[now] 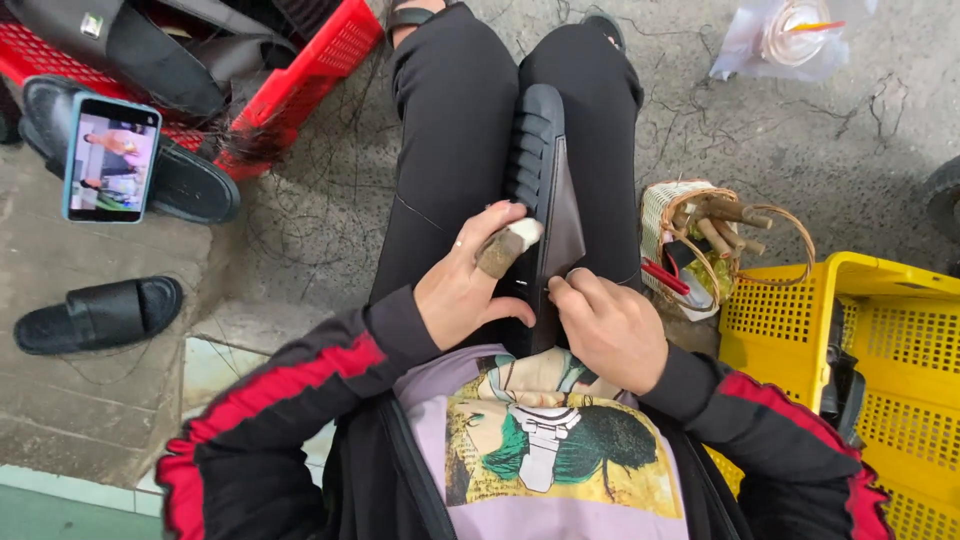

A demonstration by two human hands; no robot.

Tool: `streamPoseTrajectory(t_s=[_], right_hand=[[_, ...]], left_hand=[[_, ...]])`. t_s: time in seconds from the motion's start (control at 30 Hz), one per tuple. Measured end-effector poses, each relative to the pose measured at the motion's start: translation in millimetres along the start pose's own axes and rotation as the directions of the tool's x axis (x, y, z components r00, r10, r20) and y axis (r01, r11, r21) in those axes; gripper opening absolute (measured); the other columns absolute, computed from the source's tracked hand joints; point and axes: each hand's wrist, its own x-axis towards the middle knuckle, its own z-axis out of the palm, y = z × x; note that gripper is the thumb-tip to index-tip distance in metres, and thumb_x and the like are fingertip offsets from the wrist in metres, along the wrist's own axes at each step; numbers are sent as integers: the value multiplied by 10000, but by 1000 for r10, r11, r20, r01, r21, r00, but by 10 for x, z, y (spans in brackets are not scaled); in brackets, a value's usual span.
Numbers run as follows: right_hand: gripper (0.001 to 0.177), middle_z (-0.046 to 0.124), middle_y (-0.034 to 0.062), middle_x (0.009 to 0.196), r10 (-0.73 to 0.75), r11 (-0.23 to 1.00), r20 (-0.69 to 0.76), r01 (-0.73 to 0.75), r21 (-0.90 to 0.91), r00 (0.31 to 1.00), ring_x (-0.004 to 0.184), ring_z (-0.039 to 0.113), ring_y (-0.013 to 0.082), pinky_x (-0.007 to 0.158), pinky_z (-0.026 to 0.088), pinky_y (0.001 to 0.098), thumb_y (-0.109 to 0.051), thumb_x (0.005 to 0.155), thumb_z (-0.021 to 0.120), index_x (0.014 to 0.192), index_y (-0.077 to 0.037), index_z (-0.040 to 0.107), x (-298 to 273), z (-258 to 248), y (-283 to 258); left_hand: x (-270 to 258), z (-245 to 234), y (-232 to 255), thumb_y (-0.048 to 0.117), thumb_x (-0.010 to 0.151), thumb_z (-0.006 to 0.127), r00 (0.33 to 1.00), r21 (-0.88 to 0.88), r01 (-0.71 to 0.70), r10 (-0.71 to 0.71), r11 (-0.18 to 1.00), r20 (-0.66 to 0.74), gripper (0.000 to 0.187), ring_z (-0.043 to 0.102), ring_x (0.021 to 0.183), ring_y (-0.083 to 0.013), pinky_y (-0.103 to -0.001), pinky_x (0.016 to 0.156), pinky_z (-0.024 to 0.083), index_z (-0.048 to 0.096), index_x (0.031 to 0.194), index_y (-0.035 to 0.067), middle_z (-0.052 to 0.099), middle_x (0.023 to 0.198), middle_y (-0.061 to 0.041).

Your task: Hand-sewing the sole of a shoe using a needle and thread while sitting on the floor.

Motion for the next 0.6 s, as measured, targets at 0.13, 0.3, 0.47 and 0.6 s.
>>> streamPoseTrajectory(t_s=[0.13, 0.3, 0.47, 0.6], right_hand=[[167, 493, 23, 779, 30, 998, -1, -30, 49, 1000, 571, 591, 221, 497, 515, 327, -124, 898, 593, 1054, -77, 558, 93, -198, -37], [364, 565, 57, 801, 5, 964, -137, 31, 265, 991, 617, 629, 232, 531, 518, 279, -98, 845, 694, 1194, -45, 608, 129, -233, -10], [247, 598, 124, 801, 3, 968, -105, 23, 250, 995, 661, 643, 297, 539, 529, 331, -54, 882, 627, 1121, 6, 655, 178, -437, -57], [348, 506, 75, 758, -13, 981, 30, 7, 192, 999, 472, 534, 257, 442, 469, 344, -55, 923, 461, 1226, -127, 616, 114, -465, 7]], left_hand=[[-92, -91, 181, 469, 692, 745, 999, 238, -28, 37, 971, -32, 612, 499, 1060, -346, -346, 866, 511, 552, 1016, -13, 418, 1105, -171], [-155, -262, 426, 44, 908, 623, 872, -861, 439, -355, 259, 338, 109, 694, 862, -220, -162, 396, 478, 606, 997, -16, 609, 1062, -148], [-304, -70, 255, 76, 806, 739, 831, -743, 519, -452, 422, 324, 298, 625, 775, -142, -179, 510, 537, 592, 1055, 1, 589, 919, -109], [-314, 26, 336, 267, 657, 864, 793, -351, 603, -586, 716, 167, 550, 599, 629, -185, -318, 556, 536, 557, 1051, 38, 562, 861, -86]])
